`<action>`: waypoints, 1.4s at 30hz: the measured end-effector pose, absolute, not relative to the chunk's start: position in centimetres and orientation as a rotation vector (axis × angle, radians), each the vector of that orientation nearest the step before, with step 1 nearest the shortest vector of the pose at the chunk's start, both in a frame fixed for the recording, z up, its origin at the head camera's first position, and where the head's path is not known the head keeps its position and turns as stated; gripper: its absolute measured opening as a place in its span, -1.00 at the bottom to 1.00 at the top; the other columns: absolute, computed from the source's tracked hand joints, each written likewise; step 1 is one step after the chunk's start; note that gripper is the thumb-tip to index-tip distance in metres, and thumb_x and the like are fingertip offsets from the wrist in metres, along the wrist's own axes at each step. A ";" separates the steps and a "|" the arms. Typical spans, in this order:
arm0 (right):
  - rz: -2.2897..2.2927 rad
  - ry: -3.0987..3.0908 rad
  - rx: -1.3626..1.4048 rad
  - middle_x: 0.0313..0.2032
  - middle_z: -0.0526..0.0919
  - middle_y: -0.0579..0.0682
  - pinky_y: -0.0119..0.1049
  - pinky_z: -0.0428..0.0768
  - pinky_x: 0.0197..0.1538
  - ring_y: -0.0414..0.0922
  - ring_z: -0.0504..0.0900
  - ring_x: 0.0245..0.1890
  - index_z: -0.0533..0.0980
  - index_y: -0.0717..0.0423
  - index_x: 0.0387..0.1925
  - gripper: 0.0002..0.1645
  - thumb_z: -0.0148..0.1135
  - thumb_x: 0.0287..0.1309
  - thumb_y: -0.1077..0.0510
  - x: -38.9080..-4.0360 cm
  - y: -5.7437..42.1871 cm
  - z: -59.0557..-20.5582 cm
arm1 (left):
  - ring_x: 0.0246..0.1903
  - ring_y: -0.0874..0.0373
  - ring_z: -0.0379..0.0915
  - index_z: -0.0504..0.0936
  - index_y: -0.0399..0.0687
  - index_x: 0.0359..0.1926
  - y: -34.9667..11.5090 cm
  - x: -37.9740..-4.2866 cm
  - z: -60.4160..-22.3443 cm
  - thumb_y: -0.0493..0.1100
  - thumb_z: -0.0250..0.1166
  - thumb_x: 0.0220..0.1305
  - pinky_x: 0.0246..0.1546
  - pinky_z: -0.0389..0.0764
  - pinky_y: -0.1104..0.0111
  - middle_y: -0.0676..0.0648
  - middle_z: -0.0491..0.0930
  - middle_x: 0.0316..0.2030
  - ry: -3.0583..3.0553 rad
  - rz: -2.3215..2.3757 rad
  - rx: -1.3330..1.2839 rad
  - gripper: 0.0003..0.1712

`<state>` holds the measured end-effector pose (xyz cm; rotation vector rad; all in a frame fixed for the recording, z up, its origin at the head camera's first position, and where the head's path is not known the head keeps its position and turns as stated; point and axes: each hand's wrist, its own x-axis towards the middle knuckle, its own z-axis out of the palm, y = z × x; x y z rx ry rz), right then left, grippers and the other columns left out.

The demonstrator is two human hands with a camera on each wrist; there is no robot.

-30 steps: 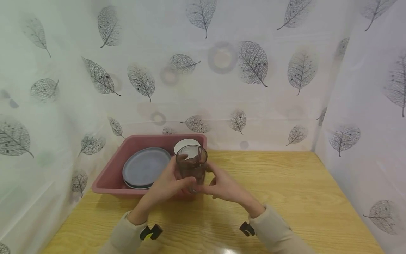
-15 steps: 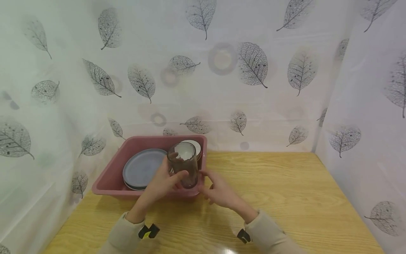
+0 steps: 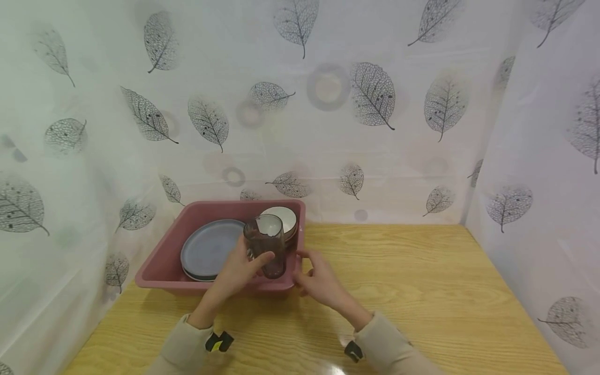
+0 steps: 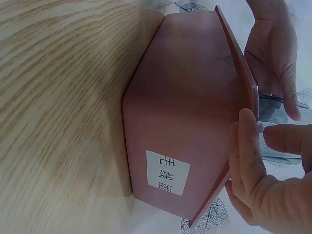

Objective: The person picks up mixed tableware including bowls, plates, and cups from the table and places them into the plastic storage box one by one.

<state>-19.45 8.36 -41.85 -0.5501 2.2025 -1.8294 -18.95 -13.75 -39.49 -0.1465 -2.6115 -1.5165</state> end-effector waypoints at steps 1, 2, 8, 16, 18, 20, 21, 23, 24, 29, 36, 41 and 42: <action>-1.843 2.202 -0.539 0.32 0.30 0.38 -0.15 0.71 -0.42 0.08 0.69 -0.39 0.21 0.37 0.37 -0.30 0.20 0.23 0.34 -19.4 8.3 -41.9 | 0.06 -0.07 0.53 0.11 -0.23 0.43 -13.8 -19.0 -39.6 0.20 0.42 0.16 0.01 0.58 0.06 -0.31 0.45 0.20 -2.622 -1.508 -0.140 0.05; -1.856 2.200 -0.528 0.33 0.30 0.38 -0.14 0.71 -0.42 0.11 0.69 -0.38 0.22 0.37 0.36 -0.30 0.20 0.23 0.34 -19.4 8.2 -41.9 | 0.10 -0.09 0.51 0.08 -0.23 0.45 -13.9 -19.1 -39.8 0.21 0.42 0.16 0.07 0.55 0.02 -0.32 0.44 0.22 -2.632 -1.495 -0.135 0.07; -1.917 2.183 -0.491 0.31 0.33 0.38 -0.12 0.72 -0.40 0.17 0.70 -0.37 0.26 0.38 0.32 -0.36 0.19 0.25 0.35 -19.7 7.9 -42.4 | 0.34 -0.23 0.25 -0.09 -0.29 0.49 -14.0 -19.3 -40.8 0.15 0.38 0.22 0.27 0.35 -0.12 -0.41 0.25 0.36 -2.667 -1.472 -0.198 0.13; -1.972 2.145 -0.450 0.29 0.33 0.39 -0.11 0.72 -0.40 0.00 0.70 -0.43 0.28 0.42 0.29 -0.39 0.20 0.24 0.37 -19.9 7.7 -43.0 | 0.31 -0.27 0.27 -0.06 -0.41 0.43 -14.3 -19.6 -41.7 0.14 0.40 0.21 0.26 0.36 -0.12 -0.47 0.29 0.27 -2.753 -1.413 -0.153 0.12; -2.001 2.115 -0.422 0.28 0.34 0.40 -0.06 0.72 -0.38 -0.02 0.70 -0.43 0.28 0.43 0.28 -0.40 0.19 0.23 0.40 -20.0 7.6 -43.1 | 0.27 -0.25 0.32 -0.02 -0.41 0.42 -14.4 -19.7 -41.8 0.16 0.42 0.18 0.24 0.39 -0.10 -0.46 0.33 0.24 -2.767 -1.390 -0.123 0.13; -2.028 2.080 -0.399 0.26 0.34 0.42 0.01 0.72 -0.35 -0.04 0.69 -0.43 0.28 0.44 0.27 -0.42 0.18 0.24 0.42 -20.0 7.6 -43.2 | 0.25 -0.23 0.36 0.02 -0.41 0.40 -14.5 -19.9 -41.8 0.16 0.45 0.14 0.22 0.41 -0.09 -0.45 0.37 0.22 -2.772 -1.366 -0.108 0.13; -2.037 2.065 -0.390 0.25 0.35 0.43 0.03 0.71 -0.34 -0.05 0.69 -0.42 0.28 0.44 0.27 -0.42 0.17 0.24 0.42 -20.0 7.6 -43.2 | 0.23 -0.22 0.37 0.05 -0.41 0.40 -14.5 -19.9 -41.9 0.16 0.47 0.12 0.21 0.42 -0.09 -0.43 0.38 0.21 -2.776 -1.346 -0.111 0.13; -2.050 2.040 -0.380 0.24 0.36 0.43 0.03 0.72 -0.34 -0.06 0.69 -0.42 0.28 0.44 0.26 -0.43 0.17 0.24 0.42 -20.1 7.6 -43.3 | 0.21 -0.20 0.40 0.10 -0.40 0.38 -14.5 -20.1 -41.9 0.17 0.49 0.09 0.19 0.45 -0.07 -0.41 0.42 0.19 -2.793 -1.297 -0.117 0.12; -2.054 2.029 -0.376 0.23 0.36 0.43 0.00 0.72 -0.34 -0.07 0.69 -0.41 0.28 0.44 0.26 -0.43 0.17 0.25 0.41 -20.1 7.6 -43.3 | 0.19 -0.20 0.43 0.12 -0.40 0.37 -14.5 -20.1 -41.9 0.17 0.50 0.07 0.17 0.47 -0.07 -0.40 0.44 0.17 -2.801 -1.273 -0.122 0.12; -2.071 1.999 -0.341 0.20 0.38 0.43 -0.18 0.72 -0.40 -0.09 0.69 -0.41 0.29 0.45 0.25 -0.43 0.16 0.23 0.41 -20.1 7.6 -43.5 | 0.10 -0.20 0.51 0.22 -0.35 0.32 -14.4 -20.4 -42.0 0.20 0.52 0.02 0.08 0.53 -0.07 -0.37 0.54 0.07 -2.839 -1.206 -0.140 0.07; -2.078 1.998 -0.313 0.17 0.40 0.42 -0.21 0.72 -0.41 -0.08 0.69 -0.40 0.30 0.46 0.22 -0.46 0.15 0.21 0.42 -20.1 7.5 -43.5 | 0.12 -0.19 0.49 0.23 -0.29 0.31 -14.5 -21.0 -42.1 0.17 0.58 -0.07 0.14 0.49 -0.07 -0.33 0.53 0.10 -2.850 -1.250 -0.123 0.09; -2.080 2.001 -0.295 0.14 0.42 0.41 -0.18 0.72 -0.42 -0.07 0.68 -0.41 0.32 0.47 0.20 -0.47 0.14 0.19 0.43 -20.1 7.4 -43.5 | 0.14 -0.21 0.47 0.20 -0.34 0.32 -14.8 -21.6 -42.2 0.13 0.61 -0.10 0.17 0.47 -0.06 -0.36 0.50 0.12 -2.881 -1.249 -0.114 0.14; -2.081 2.004 -0.298 0.13 0.42 0.42 -0.17 0.72 -0.42 -0.07 0.68 -0.42 0.32 0.48 0.20 -0.47 0.14 0.19 0.43 -20.1 7.4 -43.5 | 0.14 -0.21 0.47 0.21 -0.33 0.32 -14.9 -21.7 -42.2 0.11 0.61 -0.11 0.17 0.47 -0.06 -0.35 0.50 0.12 -2.882 -1.248 -0.125 0.13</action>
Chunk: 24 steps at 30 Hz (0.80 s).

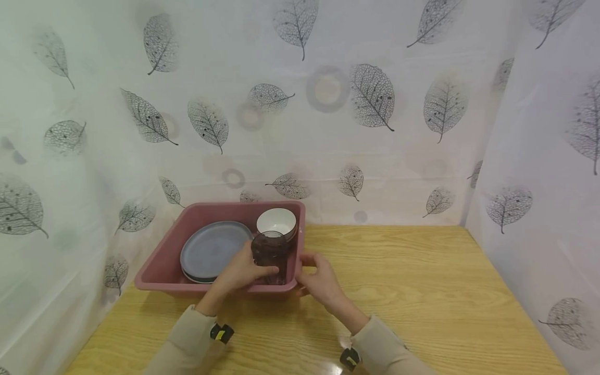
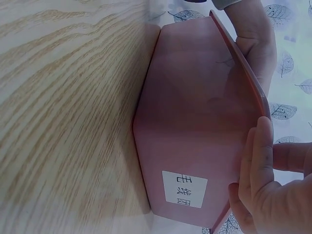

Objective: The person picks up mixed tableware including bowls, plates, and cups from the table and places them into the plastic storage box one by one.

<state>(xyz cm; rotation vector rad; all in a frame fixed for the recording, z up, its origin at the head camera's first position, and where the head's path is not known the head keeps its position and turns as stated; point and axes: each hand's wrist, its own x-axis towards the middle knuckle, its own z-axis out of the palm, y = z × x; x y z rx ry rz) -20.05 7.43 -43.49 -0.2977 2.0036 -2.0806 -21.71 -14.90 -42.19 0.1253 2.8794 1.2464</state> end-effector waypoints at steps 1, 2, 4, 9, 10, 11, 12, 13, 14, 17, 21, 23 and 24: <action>-2.079 2.003 -0.292 0.13 0.42 0.42 -0.18 0.72 -0.42 -0.07 0.68 -0.42 0.32 0.48 0.20 -0.47 0.14 0.18 0.43 -20.0 7.4 -43.5 | 0.14 -0.20 0.47 0.22 -0.32 0.32 -15.0 -21.8 -42.2 0.10 0.62 -0.11 0.17 0.47 -0.05 -0.34 0.50 0.12 2.878 1.248 0.139 0.12; -2.077 2.003 -0.292 0.13 0.42 0.42 -0.18 0.72 -0.42 -0.07 0.68 -0.42 0.32 0.48 0.20 -0.47 0.14 0.18 0.43 -20.0 7.4 -43.5 | 0.14 -0.19 0.48 0.23 -0.31 0.32 -15.0 -22.0 -42.3 0.08 0.62 -0.11 0.17 0.47 -0.04 -0.32 0.50 0.12 2.874 1.253 0.151 0.10; -2.075 1.999 -0.292 0.14 0.41 0.43 -0.18 0.72 -0.42 -0.07 0.68 -0.42 0.31 0.48 0.20 -0.46 0.14 0.18 0.43 -20.0 7.4 -43.5 | 0.12 -0.16 0.49 0.26 -0.28 0.31 -15.2 -22.2 -42.4 0.05 0.63 -0.12 0.16 0.49 -0.03 -0.29 0.52 0.10 2.874 1.259 0.172 0.07; -2.072 1.977 -0.289 0.17 0.39 0.46 -0.15 0.73 -0.38 -0.05 0.69 -0.40 0.30 0.49 0.22 -0.45 0.14 0.19 0.42 -20.0 7.4 -43.4 | 0.07 -0.13 0.53 0.31 -0.26 0.28 -15.6 -22.7 -42.7 0.00 0.66 -0.17 0.12 0.51 -0.04 -0.25 0.56 0.07 2.847 1.310 0.198 0.04; -2.072 1.973 -0.288 0.17 0.38 0.46 -0.15 0.73 -0.37 -0.05 0.69 -0.40 0.30 0.48 0.22 -0.44 0.15 0.19 0.42 -20.0 7.4 -43.4 | 0.08 -0.13 0.52 0.31 -0.25 0.29 -15.7 -22.9 -42.8 -0.02 0.66 -0.17 0.13 0.50 -0.05 -0.24 0.56 0.08 2.835 1.327 0.203 0.04; -2.072 1.974 -0.294 0.17 0.37 0.48 -0.14 0.73 -0.37 -0.05 0.69 -0.40 0.29 0.50 0.22 -0.44 0.14 0.19 0.42 -20.0 7.4 -43.4 | 0.09 -0.13 0.51 0.30 -0.24 0.30 -15.7 -23.0 -42.8 -0.03 0.66 -0.18 0.15 0.49 -0.05 -0.24 0.55 0.09 2.827 1.342 0.207 0.06; -2.073 1.973 -0.291 0.17 0.37 0.48 -0.14 0.73 -0.37 -0.05 0.69 -0.40 0.29 0.50 0.22 -0.44 0.14 0.19 0.42 -20.0 7.4 -43.4 | 0.11 -0.13 0.50 0.29 -0.24 0.31 -15.8 -23.1 -42.9 -0.04 0.67 -0.19 0.17 0.47 -0.05 -0.23 0.54 0.11 2.823 1.355 0.210 0.07; -2.074 1.974 -0.288 0.17 0.36 0.48 -0.14 0.73 -0.38 -0.05 0.69 -0.40 0.29 0.50 0.22 -0.44 0.14 0.19 0.42 -20.0 7.4 -43.4 | 0.13 -0.14 0.49 0.30 -0.23 0.32 -15.9 -23.2 -43.0 -0.06 0.67 -0.18 0.20 0.45 -0.05 -0.24 0.54 0.12 2.820 1.371 0.227 0.07; -2.075 1.972 -0.287 0.18 0.36 0.49 -0.14 0.73 -0.38 -0.04 0.69 -0.40 0.29 0.50 0.22 -0.43 0.14 0.18 0.43 -20.0 7.4 -43.4 | 0.15 -0.15 0.47 0.28 -0.24 0.33 -15.9 -23.2 -43.0 -0.07 0.67 -0.18 0.22 0.44 -0.05 -0.25 0.52 0.14 2.820 1.381 0.226 0.08; -2.076 1.968 -0.289 0.18 0.35 0.50 -0.17 0.73 -0.39 -0.05 0.69 -0.41 0.28 0.51 0.23 -0.42 0.14 0.18 0.43 -20.0 7.4 -43.5 | 0.19 -0.18 0.44 0.27 -0.25 0.35 -16.0 -23.4 -43.1 -0.05 0.67 -0.19 0.25 0.40 -0.05 -0.27 0.50 0.17 2.835 1.391 0.232 0.11; -2.073 1.962 -0.289 0.19 0.34 0.49 -0.19 0.72 -0.39 -0.05 0.68 -0.41 0.27 0.50 0.24 -0.43 0.13 0.20 0.42 -20.1 7.3 -43.5 | 0.18 -0.19 0.45 0.27 -0.25 0.35 -16.0 -23.5 -43.0 -0.04 0.65 -0.16 0.24 0.41 -0.06 -0.27 0.51 0.17 2.839 1.381 0.255 0.09; -2.072 1.964 -0.290 0.20 0.33 0.49 -0.19 0.72 -0.39 -0.06 0.68 -0.41 0.27 0.51 0.24 -0.43 0.13 0.21 0.42 -20.1 7.3 -43.4 | 0.16 -0.17 0.46 0.29 -0.24 0.33 -16.1 -23.5 -43.0 -0.04 0.64 -0.14 0.22 0.43 -0.06 -0.26 0.52 0.16 2.837 1.374 0.279 0.06; -2.072 1.966 -0.291 0.19 0.33 0.49 -0.18 0.72 -0.39 -0.06 0.68 -0.41 0.27 0.51 0.24 -0.44 0.12 0.22 0.42 -20.1 7.3 -43.4 | 0.16 -0.17 0.47 0.30 -0.24 0.33 -16.1 -23.5 -42.9 -0.05 0.64 -0.13 0.21 0.43 -0.06 -0.25 0.53 0.15 2.834 1.373 0.297 0.03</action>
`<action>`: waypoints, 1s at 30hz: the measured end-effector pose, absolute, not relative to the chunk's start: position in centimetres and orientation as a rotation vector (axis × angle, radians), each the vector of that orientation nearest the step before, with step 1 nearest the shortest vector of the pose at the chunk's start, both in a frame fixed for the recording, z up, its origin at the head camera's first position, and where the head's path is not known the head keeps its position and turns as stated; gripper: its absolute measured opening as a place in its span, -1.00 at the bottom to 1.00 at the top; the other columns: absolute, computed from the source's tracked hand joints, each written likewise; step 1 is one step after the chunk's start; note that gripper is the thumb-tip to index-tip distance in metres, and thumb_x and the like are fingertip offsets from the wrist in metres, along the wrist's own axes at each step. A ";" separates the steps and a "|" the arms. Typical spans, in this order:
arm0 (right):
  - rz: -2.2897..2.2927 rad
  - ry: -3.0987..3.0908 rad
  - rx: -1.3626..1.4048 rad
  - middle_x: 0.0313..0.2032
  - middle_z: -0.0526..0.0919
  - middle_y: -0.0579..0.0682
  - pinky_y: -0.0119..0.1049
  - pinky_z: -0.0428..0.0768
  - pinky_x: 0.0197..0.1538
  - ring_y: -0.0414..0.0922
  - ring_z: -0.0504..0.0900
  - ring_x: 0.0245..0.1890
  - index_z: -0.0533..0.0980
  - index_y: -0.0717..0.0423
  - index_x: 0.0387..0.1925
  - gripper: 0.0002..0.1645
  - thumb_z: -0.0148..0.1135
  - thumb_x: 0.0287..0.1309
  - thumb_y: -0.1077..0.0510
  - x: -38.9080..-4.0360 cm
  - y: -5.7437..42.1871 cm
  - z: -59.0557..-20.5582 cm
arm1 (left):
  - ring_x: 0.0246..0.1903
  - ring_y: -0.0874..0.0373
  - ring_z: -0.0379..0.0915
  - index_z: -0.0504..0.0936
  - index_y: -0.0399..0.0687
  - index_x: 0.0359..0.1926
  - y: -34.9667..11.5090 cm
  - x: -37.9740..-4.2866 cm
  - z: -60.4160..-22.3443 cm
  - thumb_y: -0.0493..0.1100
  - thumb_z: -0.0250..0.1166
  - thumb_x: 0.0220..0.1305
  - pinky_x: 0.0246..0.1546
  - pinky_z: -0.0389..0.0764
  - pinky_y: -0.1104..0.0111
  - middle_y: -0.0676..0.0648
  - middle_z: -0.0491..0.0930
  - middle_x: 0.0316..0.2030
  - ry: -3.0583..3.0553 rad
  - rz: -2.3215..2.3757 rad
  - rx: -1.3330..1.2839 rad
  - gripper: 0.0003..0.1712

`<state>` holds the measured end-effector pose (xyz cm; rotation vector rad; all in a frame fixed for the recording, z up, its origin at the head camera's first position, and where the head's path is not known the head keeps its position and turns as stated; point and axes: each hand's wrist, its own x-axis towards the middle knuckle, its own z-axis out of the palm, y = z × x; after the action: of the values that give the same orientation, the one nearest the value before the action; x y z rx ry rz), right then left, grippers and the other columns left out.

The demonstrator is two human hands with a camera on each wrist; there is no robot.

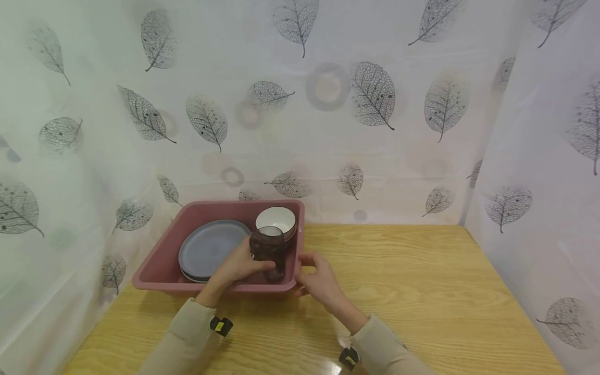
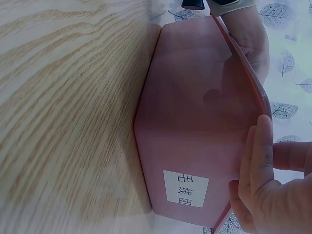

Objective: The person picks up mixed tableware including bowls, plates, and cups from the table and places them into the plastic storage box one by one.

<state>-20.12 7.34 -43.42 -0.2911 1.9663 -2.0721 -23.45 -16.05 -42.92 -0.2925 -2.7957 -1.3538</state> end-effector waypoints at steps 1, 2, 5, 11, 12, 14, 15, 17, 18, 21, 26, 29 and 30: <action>-2.071 1.967 -0.292 0.20 0.33 0.49 -0.18 0.72 -0.39 -0.06 0.69 -0.41 0.27 0.51 0.24 -0.44 0.12 0.22 0.41 -20.1 7.4 -43.4 | 0.15 -0.17 0.48 0.30 -0.23 0.32 -16.1 -23.5 -42.9 -0.05 0.63 -0.12 0.21 0.44 -0.06 -0.24 0.53 0.15 -2.800 -1.347 -0.305 0.02; -2.071 1.965 -0.293 0.20 0.33 0.49 -0.18 0.72 -0.39 -0.06 0.69 -0.40 0.26 0.51 0.24 -0.44 0.13 0.23 0.41 -20.1 7.4 -43.3 | 0.15 -0.17 0.48 0.30 -0.23 0.32 -16.0 -23.4 -42.9 -0.05 0.63 -0.11 0.21 0.44 -0.07 -0.25 0.53 0.15 -2.802 -1.342 -0.311 0.02; -2.071 1.962 -0.302 0.19 0.34 0.48 -0.18 0.72 -0.39 -0.05 0.69 -0.40 0.25 0.52 0.24 -0.43 0.13 0.24 0.40 -20.0 7.4 -43.4 | 0.15 -0.18 0.48 0.29 -0.23 0.34 -16.0 -23.3 -42.9 -0.05 0.63 -0.10 0.20 0.44 -0.07 -0.26 0.53 0.15 -2.810 -1.340 -0.310 0.03; -2.067 1.957 -0.320 0.19 0.35 0.47 -0.16 0.73 -0.39 -0.04 0.69 -0.40 0.23 0.54 0.25 -0.42 0.13 0.25 0.38 -19.9 7.6 -43.4 | 0.15 -0.20 0.47 0.24 -0.25 0.36 -16.0 -22.9 -42.7 -0.03 0.62 -0.08 0.20 0.44 -0.08 -0.29 0.52 0.16 -2.830 -1.328 -0.277 0.06; -2.065 1.958 -0.322 0.19 0.35 0.48 -0.16 0.73 -0.39 -0.04 0.69 -0.40 0.24 0.54 0.25 -0.42 0.13 0.25 0.38 -20.0 7.6 -43.4 | 0.15 -0.20 0.47 0.23 -0.25 0.36 -16.0 -22.8 -42.7 -0.04 0.62 -0.08 0.20 0.44 -0.07 -0.30 0.52 0.16 -2.832 -1.322 -0.275 0.07; -2.061 1.959 -0.323 0.19 0.34 0.48 -0.17 0.73 -0.39 -0.05 0.69 -0.40 0.24 0.53 0.25 -0.42 0.13 0.25 0.38 -20.0 7.6 -43.4 | 0.15 -0.22 0.47 0.22 -0.27 0.36 -16.0 -22.8 -42.7 -0.06 0.62 -0.08 0.20 0.44 -0.08 -0.31 0.52 0.16 -2.832 -1.312 -0.282 0.07; -2.058 1.960 -0.322 0.19 0.34 0.48 -0.17 0.73 -0.39 -0.06 0.69 -0.40 0.24 0.53 0.25 -0.42 0.13 0.25 0.38 -20.0 7.6 -43.4 | 0.15 -0.22 0.47 0.22 -0.28 0.35 -16.0 -22.7 -42.7 -0.08 0.62 -0.09 0.20 0.44 -0.08 -0.32 0.52 0.15 -2.834 -1.308 -0.282 0.06; -2.049 1.962 -0.316 0.20 0.35 0.48 -0.19 0.72 -0.39 -0.06 0.69 -0.41 0.25 0.52 0.25 -0.42 0.14 0.25 0.38 -20.1 7.6 -43.5 | 0.16 -0.22 0.46 0.23 -0.29 0.34 -16.1 -22.6 -42.6 -0.12 0.61 -0.09 0.22 0.42 -0.07 -0.32 0.51 0.15 -2.831 -1.322 -0.289 0.04; -2.044 1.965 -0.312 0.20 0.35 0.48 -0.19 0.72 -0.39 -0.07 0.68 -0.41 0.26 0.51 0.25 -0.42 0.14 0.24 0.38 -20.1 7.6 -43.6 | 0.15 -0.22 0.46 0.23 -0.30 0.33 -16.1 -22.5 -42.5 -0.14 0.61 -0.08 0.22 0.42 -0.06 -0.32 0.51 0.15 -2.830 -1.336 -0.291 0.02; -2.025 1.986 -0.311 0.20 0.36 0.46 -0.18 0.72 -0.39 -0.08 0.68 -0.41 0.27 0.49 0.25 -0.43 0.15 0.24 0.38 -20.3 7.7 -43.7 | 0.12 -0.18 0.48 0.22 -0.33 0.32 -16.1 -22.4 -42.3 -0.19 0.59 -0.06 0.20 0.44 -0.04 -0.32 0.53 0.11 -2.814 -1.385 -0.306 0.00; -1.995 2.022 -0.327 0.21 0.37 0.45 -0.14 0.73 -0.37 -0.08 0.68 -0.40 0.27 0.48 0.26 -0.43 0.15 0.26 0.37 -20.6 7.9 -43.6 | 0.03 -0.14 0.50 0.20 -0.36 0.35 -16.3 -22.4 -41.7 -0.21 0.57 -0.02 0.11 0.49 -0.01 -0.31 0.55 0.04 -2.812 -1.390 -0.324 -0.01; -1.964 2.042 -0.361 0.21 0.36 0.45 -0.11 0.73 -0.36 -0.04 0.69 -0.38 0.25 0.47 0.27 -0.41 0.16 0.27 0.33 -20.7 8.2 -43.4 | 0.07 -0.20 0.47 0.17 -0.38 0.37 -16.4 -22.3 -41.3 -0.20 0.56 0.00 0.12 0.48 -0.05 -0.37 0.50 0.09 -2.830 -1.391 -0.325 0.01; -1.948 2.058 -0.376 0.22 0.36 0.44 -0.11 0.73 -0.35 -0.01 0.69 -0.36 0.26 0.46 0.28 -0.40 0.18 0.27 0.32 -20.8 8.4 -43.3 | 0.10 -0.23 0.46 0.15 -0.39 0.38 -16.4 -22.3 -41.1 -0.20 0.55 0.02 0.13 0.47 -0.06 -0.39 0.47 0.12 -2.839 -1.398 -0.325 0.02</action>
<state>-20.79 8.44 -43.29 -0.3761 2.0576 -1.9478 -22.32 -16.42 -41.09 -0.3247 -2.8392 -1.3983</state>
